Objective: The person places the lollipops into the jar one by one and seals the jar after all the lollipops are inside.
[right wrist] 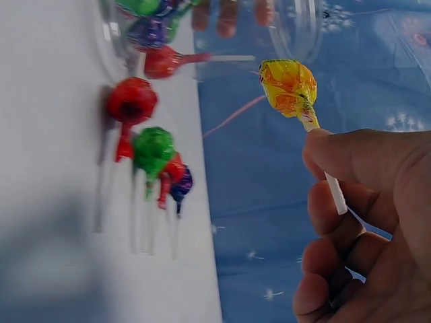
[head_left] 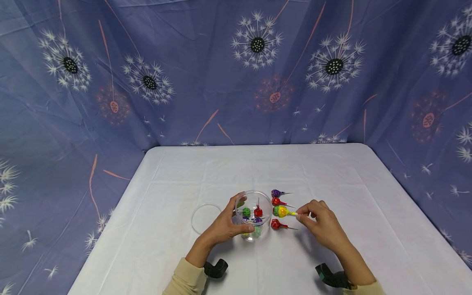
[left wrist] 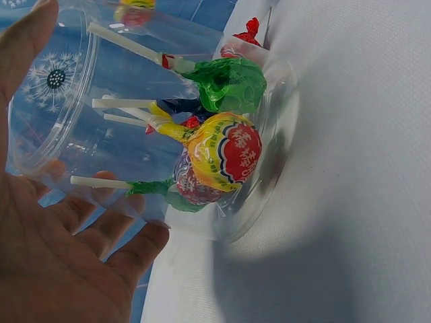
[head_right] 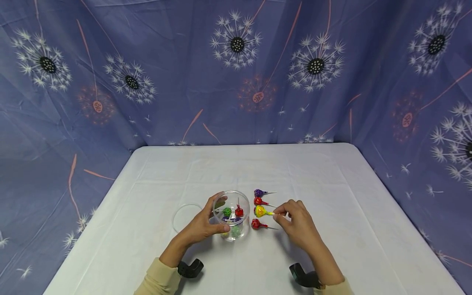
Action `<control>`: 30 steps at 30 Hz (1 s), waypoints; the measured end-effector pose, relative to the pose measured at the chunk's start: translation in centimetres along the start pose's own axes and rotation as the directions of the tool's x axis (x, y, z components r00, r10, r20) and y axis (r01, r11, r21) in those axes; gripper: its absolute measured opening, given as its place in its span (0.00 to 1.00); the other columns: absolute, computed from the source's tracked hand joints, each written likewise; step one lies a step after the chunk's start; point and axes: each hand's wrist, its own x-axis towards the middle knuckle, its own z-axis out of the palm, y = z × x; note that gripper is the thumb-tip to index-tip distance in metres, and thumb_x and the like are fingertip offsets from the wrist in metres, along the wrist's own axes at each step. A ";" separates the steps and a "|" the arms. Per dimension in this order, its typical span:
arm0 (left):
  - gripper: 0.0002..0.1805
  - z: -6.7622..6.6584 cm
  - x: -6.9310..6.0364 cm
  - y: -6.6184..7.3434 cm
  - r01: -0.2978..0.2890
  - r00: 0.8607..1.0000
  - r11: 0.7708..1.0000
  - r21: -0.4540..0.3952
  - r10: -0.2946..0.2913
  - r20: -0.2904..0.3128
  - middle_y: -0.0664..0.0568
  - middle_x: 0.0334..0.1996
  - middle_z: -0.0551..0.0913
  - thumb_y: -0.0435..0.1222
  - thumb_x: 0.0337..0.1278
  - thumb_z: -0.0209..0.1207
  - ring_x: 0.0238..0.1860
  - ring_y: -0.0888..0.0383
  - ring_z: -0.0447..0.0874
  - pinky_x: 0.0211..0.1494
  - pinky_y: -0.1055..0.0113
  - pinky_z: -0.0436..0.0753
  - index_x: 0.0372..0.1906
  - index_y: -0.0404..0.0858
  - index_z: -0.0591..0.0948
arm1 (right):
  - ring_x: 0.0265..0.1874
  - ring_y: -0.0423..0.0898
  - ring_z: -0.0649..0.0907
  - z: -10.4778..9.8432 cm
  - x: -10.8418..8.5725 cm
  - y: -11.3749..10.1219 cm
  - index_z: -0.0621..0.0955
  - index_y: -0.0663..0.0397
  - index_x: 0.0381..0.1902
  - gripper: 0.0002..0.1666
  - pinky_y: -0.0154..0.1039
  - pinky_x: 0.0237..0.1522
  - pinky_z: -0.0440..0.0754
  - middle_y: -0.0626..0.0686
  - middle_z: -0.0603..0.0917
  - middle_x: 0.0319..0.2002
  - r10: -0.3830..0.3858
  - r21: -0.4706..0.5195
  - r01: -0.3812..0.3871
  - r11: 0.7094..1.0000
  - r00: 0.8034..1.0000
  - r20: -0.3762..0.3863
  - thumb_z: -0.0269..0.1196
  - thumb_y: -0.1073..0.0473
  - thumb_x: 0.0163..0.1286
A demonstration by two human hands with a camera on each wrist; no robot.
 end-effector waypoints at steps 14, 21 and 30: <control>0.51 -0.1 0.0 0.1 -0.004 1.000 1.000 0.002 0.004 0.006 0.38 0.70 0.59 0.42 0.48 0.69 0.70 0.38 0.59 0.72 0.43 0.60 0.73 0.42 0.50 | 0.31 0.41 0.68 -1.2 2.4 -1.7 0.84 0.43 0.30 0.06 0.32 0.31 0.67 0.39 0.76 0.26 -0.065 0.003 0.065 0.998 0.998 -0.018 0.69 0.62 0.57; 0.52 0.2 0.6 -1.7 0.000 1.000 1.000 -0.003 0.000 0.007 0.43 0.71 0.60 0.43 0.47 0.69 0.70 0.40 0.60 0.72 0.44 0.61 0.74 0.48 0.50 | 0.31 0.41 0.68 -1.3 3.5 -3.0 0.84 0.42 0.31 0.07 0.33 0.32 0.67 0.40 0.77 0.27 -0.090 0.008 0.090 0.996 0.996 -0.009 0.69 0.62 0.57; 0.52 0.5 1.2 -3.8 -0.010 1.000 1.000 -0.015 0.009 -0.001 0.48 0.72 0.59 0.50 0.45 0.69 0.70 0.43 0.61 0.72 0.45 0.61 0.72 0.60 0.49 | 0.31 0.42 0.68 -1.1 4.5 -4.3 0.84 0.45 0.31 0.05 0.33 0.31 0.66 0.40 0.76 0.27 -0.140 0.031 0.140 0.990 0.990 0.002 0.68 0.61 0.58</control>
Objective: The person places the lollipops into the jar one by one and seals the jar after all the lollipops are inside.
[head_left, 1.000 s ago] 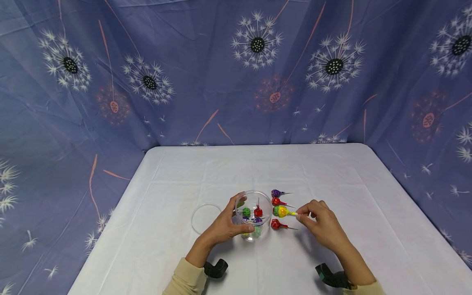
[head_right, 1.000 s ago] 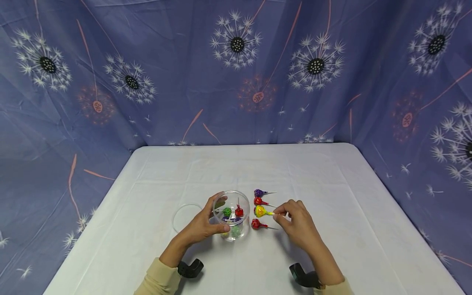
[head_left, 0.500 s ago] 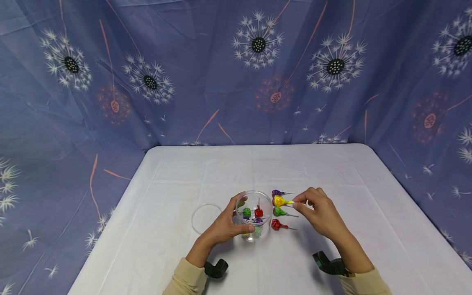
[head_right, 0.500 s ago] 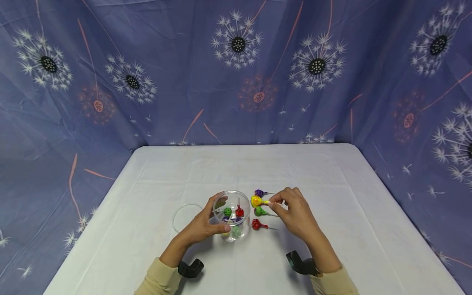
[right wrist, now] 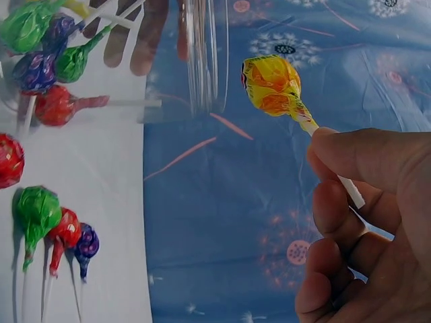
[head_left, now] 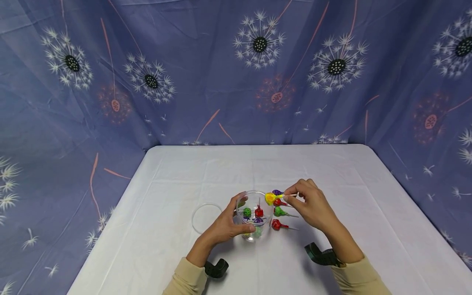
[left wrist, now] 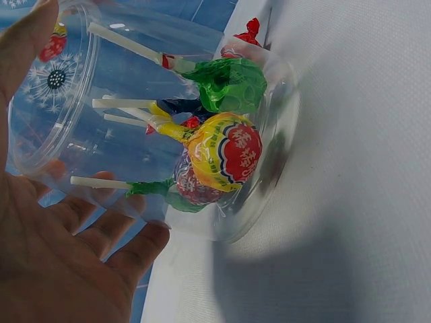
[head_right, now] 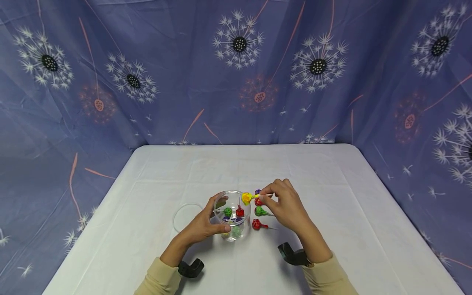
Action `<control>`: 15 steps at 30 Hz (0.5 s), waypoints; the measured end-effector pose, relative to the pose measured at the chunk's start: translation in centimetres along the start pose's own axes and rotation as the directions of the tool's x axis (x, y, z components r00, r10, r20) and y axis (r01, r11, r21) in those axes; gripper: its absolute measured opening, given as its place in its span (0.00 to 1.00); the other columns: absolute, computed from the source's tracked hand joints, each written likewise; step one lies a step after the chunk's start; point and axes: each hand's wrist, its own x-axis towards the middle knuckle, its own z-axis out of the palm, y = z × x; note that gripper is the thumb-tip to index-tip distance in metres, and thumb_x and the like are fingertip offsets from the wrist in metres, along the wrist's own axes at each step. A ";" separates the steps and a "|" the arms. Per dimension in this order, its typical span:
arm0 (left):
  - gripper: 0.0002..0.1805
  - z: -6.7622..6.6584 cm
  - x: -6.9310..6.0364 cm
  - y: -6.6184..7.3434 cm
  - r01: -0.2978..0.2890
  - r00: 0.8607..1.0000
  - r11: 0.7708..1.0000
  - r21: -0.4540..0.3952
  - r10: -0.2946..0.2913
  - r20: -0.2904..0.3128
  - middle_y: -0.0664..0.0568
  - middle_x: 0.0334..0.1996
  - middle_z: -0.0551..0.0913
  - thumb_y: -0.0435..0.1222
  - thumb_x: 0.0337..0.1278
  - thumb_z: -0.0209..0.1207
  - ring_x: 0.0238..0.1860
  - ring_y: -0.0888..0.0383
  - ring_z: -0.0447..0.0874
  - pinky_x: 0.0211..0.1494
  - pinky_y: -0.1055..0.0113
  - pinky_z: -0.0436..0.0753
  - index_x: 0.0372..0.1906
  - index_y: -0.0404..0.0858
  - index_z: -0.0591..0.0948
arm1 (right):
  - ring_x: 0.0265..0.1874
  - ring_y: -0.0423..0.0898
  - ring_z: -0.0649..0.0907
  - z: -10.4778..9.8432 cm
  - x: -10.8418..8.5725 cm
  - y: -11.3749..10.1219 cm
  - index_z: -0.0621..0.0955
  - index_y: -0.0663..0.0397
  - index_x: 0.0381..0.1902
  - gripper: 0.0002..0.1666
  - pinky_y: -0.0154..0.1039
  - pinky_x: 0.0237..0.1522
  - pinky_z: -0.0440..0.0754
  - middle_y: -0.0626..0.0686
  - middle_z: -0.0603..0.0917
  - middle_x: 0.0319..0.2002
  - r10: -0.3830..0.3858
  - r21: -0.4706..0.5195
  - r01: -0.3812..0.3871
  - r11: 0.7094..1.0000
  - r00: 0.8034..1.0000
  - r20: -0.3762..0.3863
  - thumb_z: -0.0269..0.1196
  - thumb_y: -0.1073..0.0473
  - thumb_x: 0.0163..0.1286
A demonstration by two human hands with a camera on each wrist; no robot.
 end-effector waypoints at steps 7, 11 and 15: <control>0.52 0.0 0.1 0.1 0.018 1.000 1.000 0.010 -0.018 -0.005 0.49 0.72 0.59 0.46 0.47 0.69 0.70 0.45 0.62 0.72 0.47 0.62 0.72 0.61 0.49 | 0.33 0.42 0.70 0.7 1.0 -0.8 0.84 0.45 0.31 0.04 0.35 0.34 0.69 0.42 0.78 0.28 -0.010 0.022 0.009 1.000 0.999 0.033 0.68 0.61 0.58; 0.52 0.0 0.1 0.2 0.009 1.000 1.000 0.012 -0.009 -0.009 0.50 0.71 0.60 0.48 0.45 0.70 0.69 0.46 0.63 0.72 0.48 0.63 0.72 0.62 0.49 | 0.34 0.40 0.70 1.1 1.6 -1.2 0.84 0.47 0.31 0.02 0.37 0.36 0.71 0.42 0.78 0.28 -0.025 0.031 0.023 0.999 0.998 0.050 0.68 0.59 0.59; 0.52 -0.1 0.1 0.2 0.001 1.000 1.000 0.015 -0.001 -0.012 0.49 0.71 0.61 0.49 0.44 0.70 0.69 0.48 0.64 0.71 0.48 0.63 0.71 0.62 0.49 | 0.35 0.42 0.72 1.5 2.1 -1.6 0.84 0.49 0.31 0.02 0.37 0.36 0.72 0.42 0.77 0.28 -0.045 0.038 0.043 0.998 0.997 0.067 0.67 0.58 0.59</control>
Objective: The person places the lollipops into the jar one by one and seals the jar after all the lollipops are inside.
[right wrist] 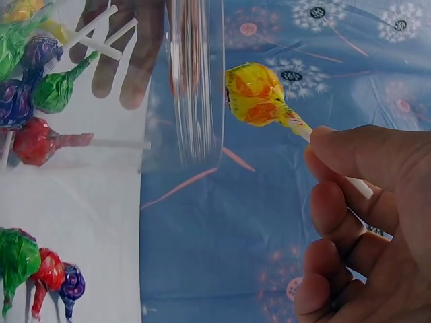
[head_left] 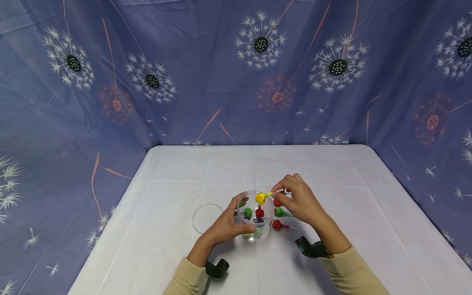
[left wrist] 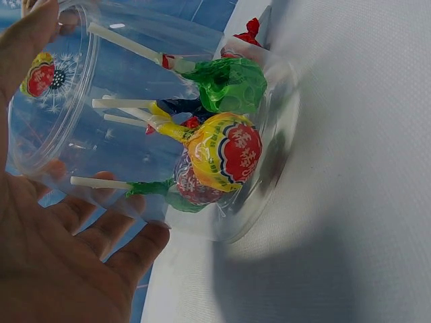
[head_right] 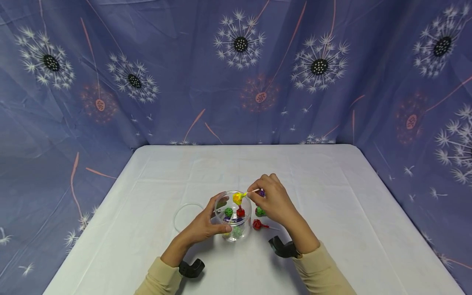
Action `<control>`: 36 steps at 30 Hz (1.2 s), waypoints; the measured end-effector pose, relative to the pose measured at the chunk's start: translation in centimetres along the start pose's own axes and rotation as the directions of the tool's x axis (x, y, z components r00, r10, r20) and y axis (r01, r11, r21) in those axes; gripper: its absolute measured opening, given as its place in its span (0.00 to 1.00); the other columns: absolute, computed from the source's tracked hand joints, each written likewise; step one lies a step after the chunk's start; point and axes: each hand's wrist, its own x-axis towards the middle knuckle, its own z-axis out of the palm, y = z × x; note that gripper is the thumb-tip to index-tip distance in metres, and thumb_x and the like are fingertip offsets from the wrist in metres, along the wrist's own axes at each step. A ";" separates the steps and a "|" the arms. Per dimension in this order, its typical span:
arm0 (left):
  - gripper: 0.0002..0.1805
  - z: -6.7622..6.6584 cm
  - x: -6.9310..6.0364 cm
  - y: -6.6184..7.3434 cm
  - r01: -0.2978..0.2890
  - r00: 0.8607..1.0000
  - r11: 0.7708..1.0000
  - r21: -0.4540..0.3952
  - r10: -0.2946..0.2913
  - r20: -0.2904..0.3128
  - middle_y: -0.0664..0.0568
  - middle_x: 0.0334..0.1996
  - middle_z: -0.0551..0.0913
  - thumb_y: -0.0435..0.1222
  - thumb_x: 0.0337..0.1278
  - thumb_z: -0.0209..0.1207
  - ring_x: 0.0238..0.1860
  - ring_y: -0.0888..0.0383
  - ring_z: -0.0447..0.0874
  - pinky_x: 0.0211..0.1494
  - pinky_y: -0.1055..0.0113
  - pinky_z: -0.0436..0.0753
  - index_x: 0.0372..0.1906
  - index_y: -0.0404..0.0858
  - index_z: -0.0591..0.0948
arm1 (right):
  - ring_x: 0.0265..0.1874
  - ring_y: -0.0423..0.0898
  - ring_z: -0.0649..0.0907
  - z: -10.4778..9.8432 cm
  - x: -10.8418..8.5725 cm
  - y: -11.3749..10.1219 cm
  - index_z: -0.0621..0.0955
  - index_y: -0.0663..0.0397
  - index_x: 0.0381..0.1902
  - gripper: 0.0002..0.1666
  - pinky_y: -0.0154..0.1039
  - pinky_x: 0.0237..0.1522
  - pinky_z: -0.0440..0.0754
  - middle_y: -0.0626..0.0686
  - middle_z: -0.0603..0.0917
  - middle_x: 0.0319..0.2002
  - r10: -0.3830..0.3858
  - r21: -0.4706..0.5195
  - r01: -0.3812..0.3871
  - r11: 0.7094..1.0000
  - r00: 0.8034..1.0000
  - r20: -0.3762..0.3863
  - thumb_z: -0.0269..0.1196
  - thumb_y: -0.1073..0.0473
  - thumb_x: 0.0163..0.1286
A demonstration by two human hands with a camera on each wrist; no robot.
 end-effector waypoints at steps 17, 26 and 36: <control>0.52 -0.1 0.0 0.0 -0.007 1.000 1.000 -0.015 0.007 0.006 0.48 0.71 0.60 0.49 0.45 0.69 0.69 0.47 0.63 0.71 0.48 0.63 0.72 0.60 0.49 | 0.31 0.40 0.69 2.2 1.4 -0.8 0.84 0.48 0.28 0.02 0.33 0.31 0.70 0.43 0.77 0.26 -0.061 0.013 0.061 0.998 0.996 0.058 0.67 0.61 0.57; 0.52 -0.1 -0.1 -0.2 -0.003 1.000 1.000 -0.023 0.003 0.010 0.51 0.71 0.60 0.54 0.43 0.69 0.68 0.48 0.64 0.71 0.49 0.63 0.71 0.63 0.50 | 0.31 0.41 0.69 3.2 1.6 -0.8 0.83 0.46 0.27 0.04 0.34 0.32 0.68 0.41 0.76 0.26 -0.072 -0.009 0.074 0.997 0.992 0.102 0.68 0.61 0.56; 0.51 -0.1 -0.1 -0.3 -0.006 1.000 1.000 0.002 0.006 0.003 0.52 0.71 0.61 0.54 0.44 0.69 0.68 0.50 0.65 0.71 0.50 0.64 0.70 0.65 0.50 | 0.31 0.42 0.69 3.8 1.5 -0.9 0.84 0.46 0.31 0.04 0.34 0.33 0.69 0.41 0.75 0.25 -0.065 -0.050 0.072 0.996 0.990 0.125 0.69 0.58 0.57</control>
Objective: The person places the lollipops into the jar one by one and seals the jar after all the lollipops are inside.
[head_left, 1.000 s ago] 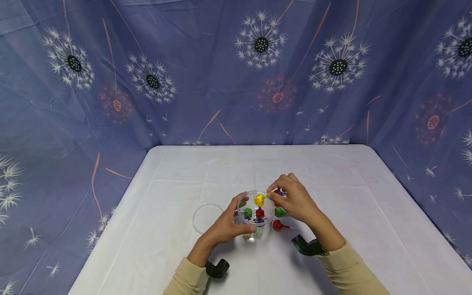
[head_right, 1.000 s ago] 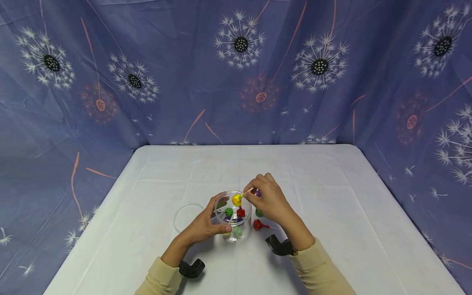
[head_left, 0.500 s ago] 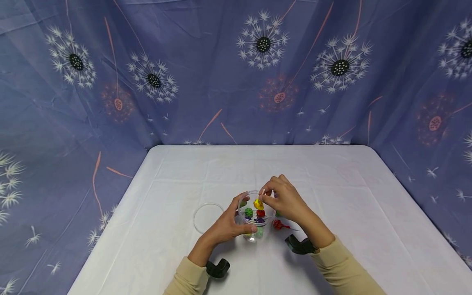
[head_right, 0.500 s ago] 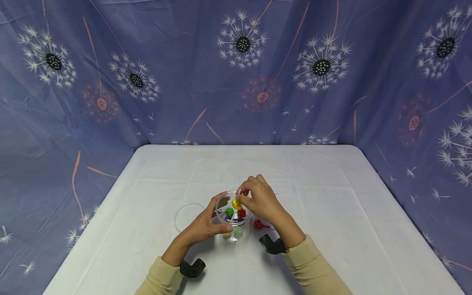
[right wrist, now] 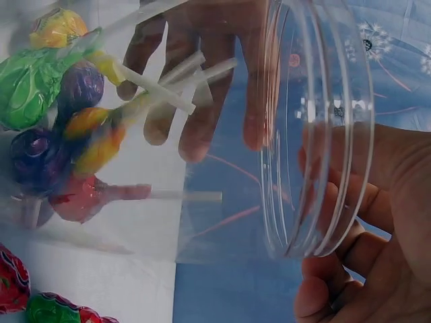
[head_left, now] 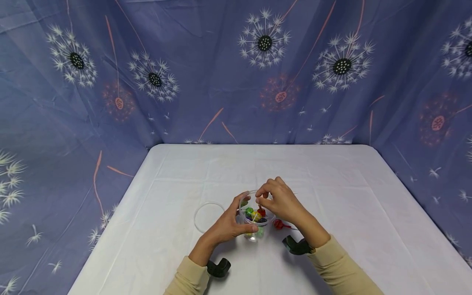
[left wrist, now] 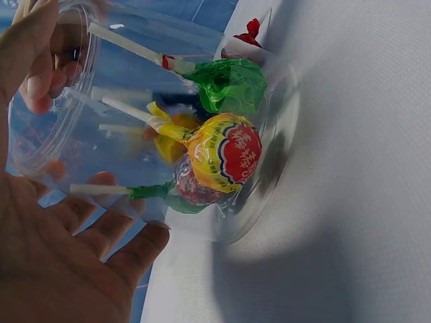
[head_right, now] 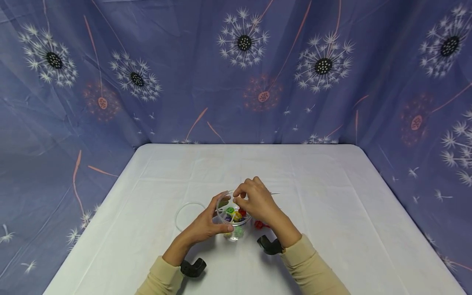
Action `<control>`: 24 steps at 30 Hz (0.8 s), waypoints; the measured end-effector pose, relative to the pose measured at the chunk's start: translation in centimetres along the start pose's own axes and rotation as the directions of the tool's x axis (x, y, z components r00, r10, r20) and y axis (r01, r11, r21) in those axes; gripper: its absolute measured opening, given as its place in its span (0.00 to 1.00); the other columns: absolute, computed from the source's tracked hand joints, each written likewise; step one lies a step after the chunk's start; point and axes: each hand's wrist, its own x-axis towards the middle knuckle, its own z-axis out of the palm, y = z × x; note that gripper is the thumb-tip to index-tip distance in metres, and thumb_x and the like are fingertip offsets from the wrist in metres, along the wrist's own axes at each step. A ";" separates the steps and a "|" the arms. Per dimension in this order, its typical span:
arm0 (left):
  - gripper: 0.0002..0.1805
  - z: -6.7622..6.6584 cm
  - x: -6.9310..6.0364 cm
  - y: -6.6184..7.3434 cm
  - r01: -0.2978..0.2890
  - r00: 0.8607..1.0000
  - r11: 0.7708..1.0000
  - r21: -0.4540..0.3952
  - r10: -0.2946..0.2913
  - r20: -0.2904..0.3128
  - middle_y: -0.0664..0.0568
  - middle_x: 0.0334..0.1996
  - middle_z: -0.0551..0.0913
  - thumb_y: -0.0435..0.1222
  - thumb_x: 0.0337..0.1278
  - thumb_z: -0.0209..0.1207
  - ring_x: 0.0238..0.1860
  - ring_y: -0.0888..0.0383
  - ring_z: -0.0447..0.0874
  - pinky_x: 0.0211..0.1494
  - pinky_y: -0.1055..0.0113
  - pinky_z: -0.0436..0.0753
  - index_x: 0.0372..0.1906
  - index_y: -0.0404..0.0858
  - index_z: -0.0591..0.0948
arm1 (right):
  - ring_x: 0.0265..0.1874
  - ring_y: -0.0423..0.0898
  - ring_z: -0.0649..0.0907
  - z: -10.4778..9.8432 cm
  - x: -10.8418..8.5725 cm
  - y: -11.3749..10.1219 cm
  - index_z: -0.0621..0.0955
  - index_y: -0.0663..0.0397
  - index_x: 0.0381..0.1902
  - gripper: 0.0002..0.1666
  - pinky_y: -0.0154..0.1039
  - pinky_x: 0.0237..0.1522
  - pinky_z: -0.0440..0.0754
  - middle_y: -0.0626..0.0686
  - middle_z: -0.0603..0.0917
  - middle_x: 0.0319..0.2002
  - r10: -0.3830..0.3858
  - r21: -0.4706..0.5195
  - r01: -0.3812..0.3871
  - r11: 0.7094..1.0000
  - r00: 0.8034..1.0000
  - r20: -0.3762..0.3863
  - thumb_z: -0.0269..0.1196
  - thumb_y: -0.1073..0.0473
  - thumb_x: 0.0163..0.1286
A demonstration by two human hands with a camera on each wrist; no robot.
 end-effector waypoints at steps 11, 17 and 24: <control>0.53 0.1 0.1 0.2 0.000 1.000 1.000 0.005 0.000 0.002 0.49 0.71 0.60 0.54 0.43 0.69 0.69 0.47 0.63 0.71 0.48 0.63 0.72 0.59 0.50 | 0.31 0.42 0.70 -1.4 -1.3 0.7 0.84 0.48 0.33 0.07 0.33 0.31 0.69 0.42 0.76 0.27 0.029 0.009 -0.029 1.000 0.998 -0.058 0.70 0.57 0.56; 0.54 0.1 0.1 0.2 0.004 1.000 1.000 0.012 -0.004 -0.004 0.50 0.71 0.61 0.54 0.42 0.70 0.70 0.46 0.62 0.72 0.47 0.62 0.73 0.57 0.50 | 0.35 0.42 0.71 -2.3 -2.7 1.7 0.84 0.45 0.34 0.07 0.36 0.37 0.71 0.44 0.79 0.30 0.084 0.002 -0.085 0.996 0.992 -0.092 0.70 0.57 0.56; 0.53 0.2 0.0 0.2 0.011 1.000 1.000 0.009 -0.011 -0.002 0.48 0.71 0.60 0.53 0.43 0.70 0.70 0.45 0.61 0.72 0.46 0.62 0.72 0.61 0.49 | 0.35 0.44 0.71 -2.1 -4.6 3.4 0.85 0.44 0.34 0.07 0.34 0.34 0.68 0.42 0.77 0.29 0.149 -0.012 -0.151 0.988 0.984 -0.098 0.70 0.57 0.55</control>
